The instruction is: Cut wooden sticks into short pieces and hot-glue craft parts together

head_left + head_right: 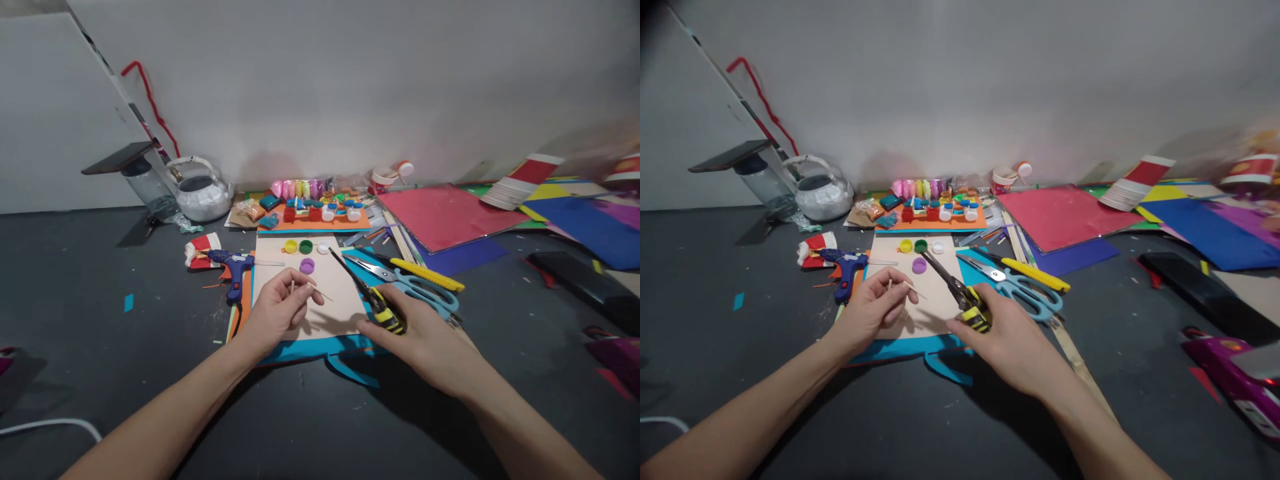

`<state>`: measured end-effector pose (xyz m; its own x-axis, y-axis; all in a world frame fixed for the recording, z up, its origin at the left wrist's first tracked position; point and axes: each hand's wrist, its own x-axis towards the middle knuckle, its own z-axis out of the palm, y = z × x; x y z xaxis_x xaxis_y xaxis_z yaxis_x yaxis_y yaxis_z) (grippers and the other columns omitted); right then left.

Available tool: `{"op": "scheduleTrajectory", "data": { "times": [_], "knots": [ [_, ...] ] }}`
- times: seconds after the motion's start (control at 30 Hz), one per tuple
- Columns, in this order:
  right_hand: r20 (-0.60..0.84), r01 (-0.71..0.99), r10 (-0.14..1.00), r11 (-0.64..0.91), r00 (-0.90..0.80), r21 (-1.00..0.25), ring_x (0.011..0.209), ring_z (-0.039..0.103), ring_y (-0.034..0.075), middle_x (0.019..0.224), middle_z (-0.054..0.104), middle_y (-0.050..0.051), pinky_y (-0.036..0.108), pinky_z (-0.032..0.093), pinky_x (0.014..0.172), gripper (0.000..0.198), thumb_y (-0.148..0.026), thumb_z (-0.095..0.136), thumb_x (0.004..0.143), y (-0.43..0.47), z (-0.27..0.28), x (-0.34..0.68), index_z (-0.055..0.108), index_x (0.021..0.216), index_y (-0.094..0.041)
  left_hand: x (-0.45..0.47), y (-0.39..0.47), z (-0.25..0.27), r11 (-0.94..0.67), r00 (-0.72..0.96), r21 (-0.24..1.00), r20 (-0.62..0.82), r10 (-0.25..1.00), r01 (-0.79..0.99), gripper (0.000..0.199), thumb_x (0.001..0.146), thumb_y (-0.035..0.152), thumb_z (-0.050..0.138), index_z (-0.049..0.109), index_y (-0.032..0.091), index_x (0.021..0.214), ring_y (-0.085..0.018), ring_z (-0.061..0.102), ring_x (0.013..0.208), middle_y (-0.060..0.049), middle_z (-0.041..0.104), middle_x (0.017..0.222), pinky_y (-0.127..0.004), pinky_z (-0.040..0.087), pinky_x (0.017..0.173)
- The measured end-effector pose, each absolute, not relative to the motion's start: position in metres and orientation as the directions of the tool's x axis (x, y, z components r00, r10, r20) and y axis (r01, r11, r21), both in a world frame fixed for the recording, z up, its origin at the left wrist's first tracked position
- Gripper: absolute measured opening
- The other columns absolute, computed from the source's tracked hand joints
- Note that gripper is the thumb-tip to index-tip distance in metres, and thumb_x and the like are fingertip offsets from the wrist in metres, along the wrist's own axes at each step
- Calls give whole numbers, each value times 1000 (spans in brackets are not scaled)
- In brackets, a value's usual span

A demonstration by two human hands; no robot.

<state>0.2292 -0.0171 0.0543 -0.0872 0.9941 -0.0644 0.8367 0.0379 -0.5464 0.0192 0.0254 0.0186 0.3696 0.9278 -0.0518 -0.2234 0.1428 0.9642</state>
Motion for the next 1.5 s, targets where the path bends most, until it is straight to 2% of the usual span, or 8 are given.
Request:
{"op": "scheduleTrajectory", "data": {
  "times": [0.2,0.4,0.63,0.87,1.0,1.13,1.37,1.5],
  "knots": [
    [-83,772,991,31,-108,-635,84,66,27,94,71,4,31,50,61,39,-55,55,81,-20,57,227,62,104,-24,20,24,19,197,342,930,-83,936,-312,25,81,36,67,53,16,83,2,31,37,4,58,70,-15,16,38],
    [-109,740,982,40,-152,-671,90,65,28,104,69,7,32,52,68,47,-57,55,79,-23,55,226,61,110,-22,21,23,25,96,203,924,-21,979,-370,23,78,29,69,52,16,84,1,29,36,0,67,74,-15,17,36],
    [-115,821,983,51,-141,-569,90,63,27,105,67,9,34,49,73,49,-56,57,79,-23,50,222,56,111,-19,21,21,32,25,70,898,6,998,-438,18,80,27,67,52,16,81,2,30,36,-2,70,79,-15,16,37],
    [-134,818,977,63,-169,-572,86,63,27,102,67,11,33,47,69,46,-54,57,80,-21,50,220,55,108,-19,21,22,36,37,52,911,-17,999,-411,21,79,28,67,50,16,77,2,30,35,3,64,69,-16,15,36],
    [-161,813,974,40,-163,-580,87,62,26,102,67,9,33,47,71,45,-54,57,80,-22,51,221,54,108,-19,21,23,37,44,76,918,-16,997,-394,21,81,26,63,45,17,75,2,31,34,3,64,70,-16,15,36],
    [-174,803,972,27,-161,-595,87,62,25,101,67,8,33,46,72,42,-53,57,80,-21,52,220,54,106,-20,21,21,34,67,143,911,-9,990,-408,18,84,29,62,50,16,83,3,32,36,3,60,73,-15,17,36],
    [-186,808,967,31,-172,-588,78,61,22,92,67,5,31,44,66,37,-53,57,82,-20,53,219,54,99,-20,21,18,33,233,301,865,-100,948,-445,18,86,34,60,50,20,89,0,21,36,10,30,55,-14,12,35],
    [-170,811,972,34,-164,-585,79,61,21,94,67,5,29,44,67,38,-51,58,82,-21,51,221,55,103,-20,22,18,37,339,370,811,-164,914,-477,16,84,26,59,48,20,94,-1,27,42,8,38,63,-13,15,39]
  ]
}}
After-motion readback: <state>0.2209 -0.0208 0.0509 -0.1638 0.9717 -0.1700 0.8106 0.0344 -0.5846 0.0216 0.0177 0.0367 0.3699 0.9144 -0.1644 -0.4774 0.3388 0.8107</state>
